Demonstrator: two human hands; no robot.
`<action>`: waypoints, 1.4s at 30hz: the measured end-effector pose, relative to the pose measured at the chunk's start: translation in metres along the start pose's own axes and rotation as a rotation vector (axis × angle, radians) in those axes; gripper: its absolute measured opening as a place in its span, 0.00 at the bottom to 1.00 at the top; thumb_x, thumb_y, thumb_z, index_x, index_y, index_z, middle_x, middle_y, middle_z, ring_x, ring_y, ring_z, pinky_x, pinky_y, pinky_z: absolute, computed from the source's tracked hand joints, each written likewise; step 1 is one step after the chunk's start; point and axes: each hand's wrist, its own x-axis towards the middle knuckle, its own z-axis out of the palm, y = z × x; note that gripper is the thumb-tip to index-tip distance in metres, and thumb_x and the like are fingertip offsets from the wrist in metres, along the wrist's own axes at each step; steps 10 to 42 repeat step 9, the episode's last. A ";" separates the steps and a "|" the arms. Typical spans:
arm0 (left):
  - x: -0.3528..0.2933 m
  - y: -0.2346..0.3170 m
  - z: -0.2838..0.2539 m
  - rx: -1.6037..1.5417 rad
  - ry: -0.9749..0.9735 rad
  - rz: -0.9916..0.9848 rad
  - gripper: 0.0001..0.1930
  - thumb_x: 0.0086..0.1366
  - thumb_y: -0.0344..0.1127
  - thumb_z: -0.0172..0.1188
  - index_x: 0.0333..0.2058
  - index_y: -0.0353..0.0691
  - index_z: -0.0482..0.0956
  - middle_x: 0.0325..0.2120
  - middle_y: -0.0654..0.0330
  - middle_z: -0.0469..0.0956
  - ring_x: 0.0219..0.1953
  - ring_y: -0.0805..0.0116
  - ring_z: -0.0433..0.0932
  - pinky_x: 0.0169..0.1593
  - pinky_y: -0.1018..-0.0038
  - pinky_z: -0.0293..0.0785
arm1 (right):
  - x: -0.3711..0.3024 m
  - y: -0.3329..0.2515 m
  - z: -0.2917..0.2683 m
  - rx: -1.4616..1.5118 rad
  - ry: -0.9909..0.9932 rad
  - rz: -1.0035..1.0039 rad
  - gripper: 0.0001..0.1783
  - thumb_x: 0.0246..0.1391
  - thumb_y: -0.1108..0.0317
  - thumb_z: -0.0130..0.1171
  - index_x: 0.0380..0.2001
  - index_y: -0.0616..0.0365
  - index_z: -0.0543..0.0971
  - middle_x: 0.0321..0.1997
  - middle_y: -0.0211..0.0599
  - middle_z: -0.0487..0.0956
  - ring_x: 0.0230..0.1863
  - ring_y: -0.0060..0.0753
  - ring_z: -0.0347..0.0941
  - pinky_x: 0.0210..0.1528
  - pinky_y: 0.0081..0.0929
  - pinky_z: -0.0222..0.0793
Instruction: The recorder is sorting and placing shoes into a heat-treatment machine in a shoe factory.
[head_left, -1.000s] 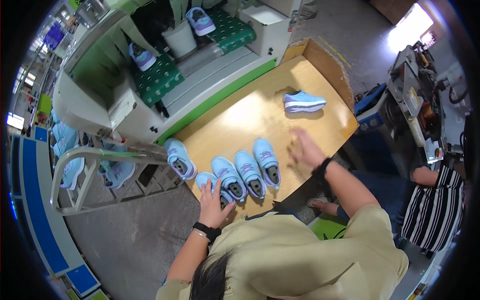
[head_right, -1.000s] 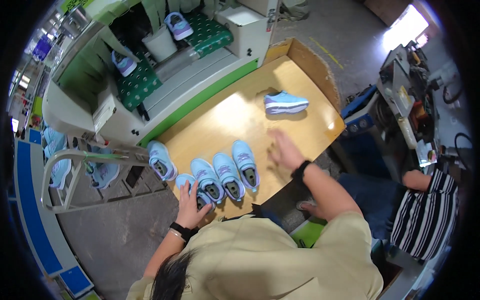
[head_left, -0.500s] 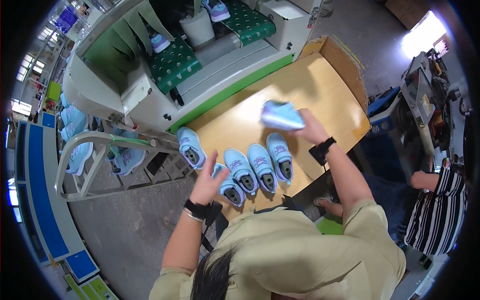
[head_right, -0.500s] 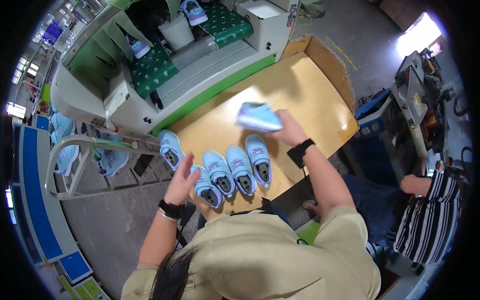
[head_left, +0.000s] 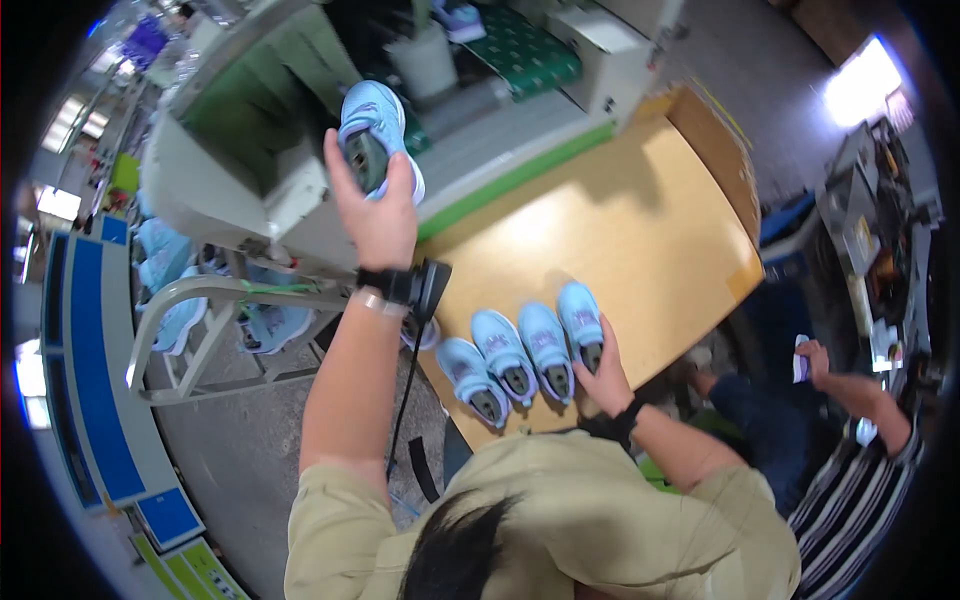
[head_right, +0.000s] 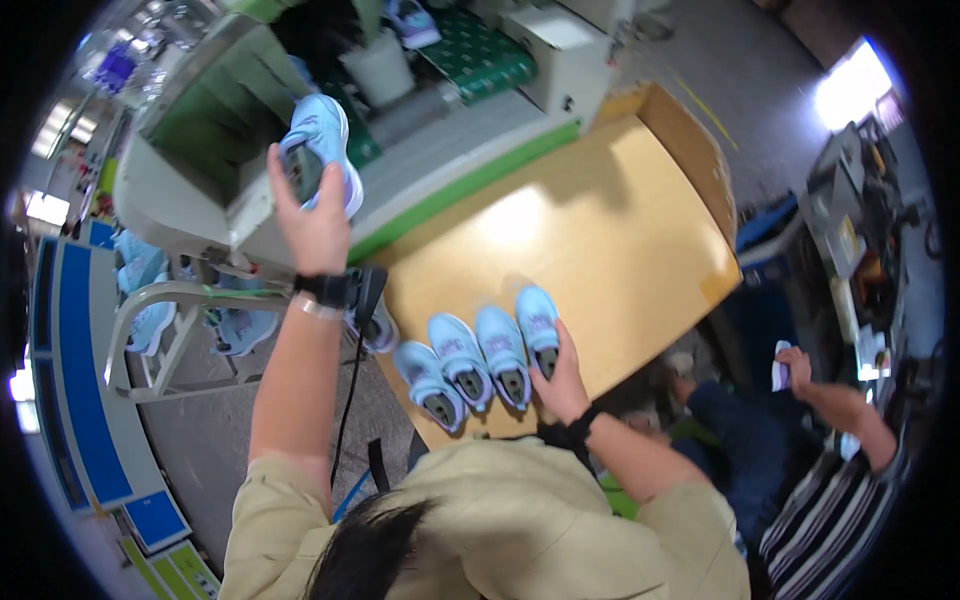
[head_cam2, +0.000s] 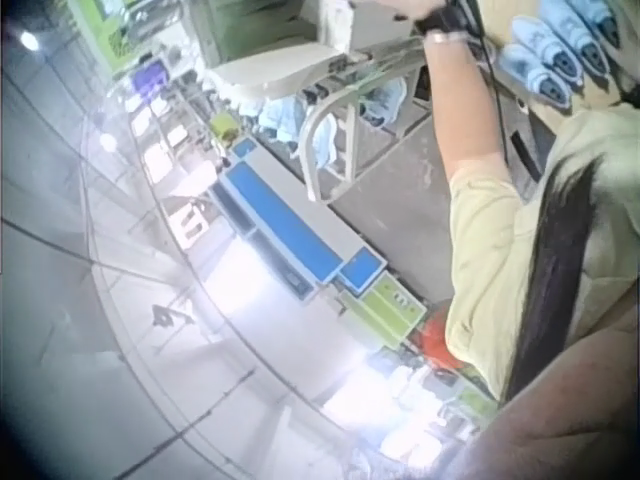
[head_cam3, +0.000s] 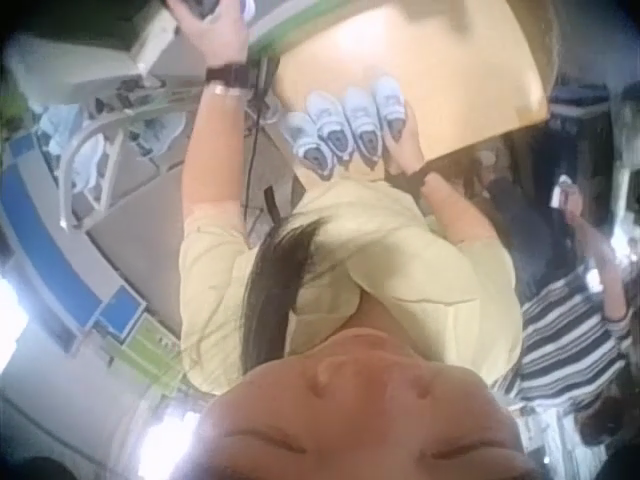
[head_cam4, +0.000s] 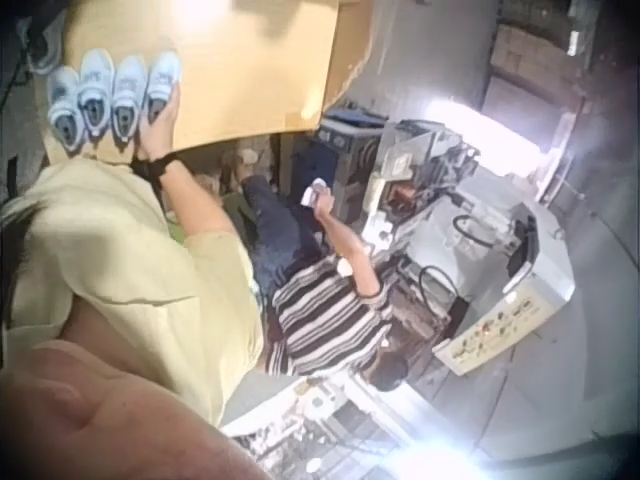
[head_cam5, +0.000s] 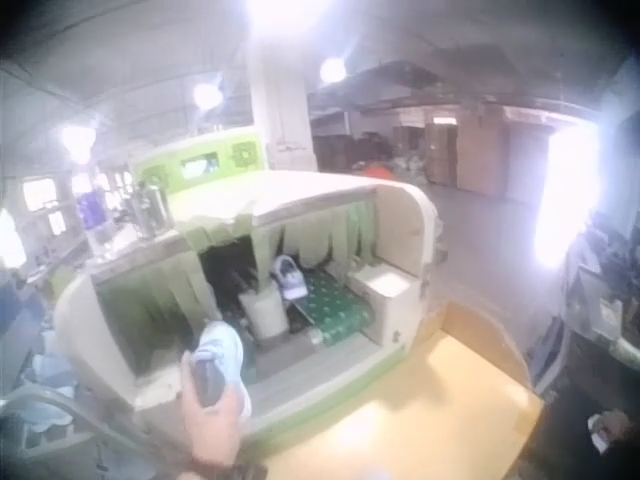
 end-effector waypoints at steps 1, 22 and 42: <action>0.027 -0.036 -0.004 0.163 0.080 0.096 0.39 0.57 0.35 0.62 0.64 0.32 0.53 0.60 0.43 0.61 0.62 0.52 0.61 0.65 0.65 0.54 | 0.001 -0.005 0.007 0.006 0.018 -0.014 0.47 0.46 0.74 0.62 0.66 0.59 0.48 0.65 0.56 0.57 0.67 0.49 0.54 0.67 0.36 0.52; 0.039 -0.077 -0.011 0.101 0.013 -0.003 0.54 0.51 0.46 0.70 0.65 0.26 0.42 0.64 0.36 0.47 0.66 0.39 0.50 0.69 0.60 0.44 | 0.091 -0.098 -0.059 0.429 0.184 -0.196 0.40 0.47 0.74 0.60 0.63 0.54 0.54 0.57 0.46 0.65 0.59 0.43 0.66 0.59 0.37 0.64; 0.039 -0.077 -0.011 0.101 0.013 -0.003 0.54 0.51 0.46 0.70 0.65 0.26 0.42 0.64 0.36 0.47 0.66 0.39 0.50 0.69 0.60 0.44 | 0.091 -0.098 -0.059 0.429 0.184 -0.196 0.40 0.47 0.74 0.60 0.63 0.54 0.54 0.57 0.46 0.65 0.59 0.43 0.66 0.59 0.37 0.64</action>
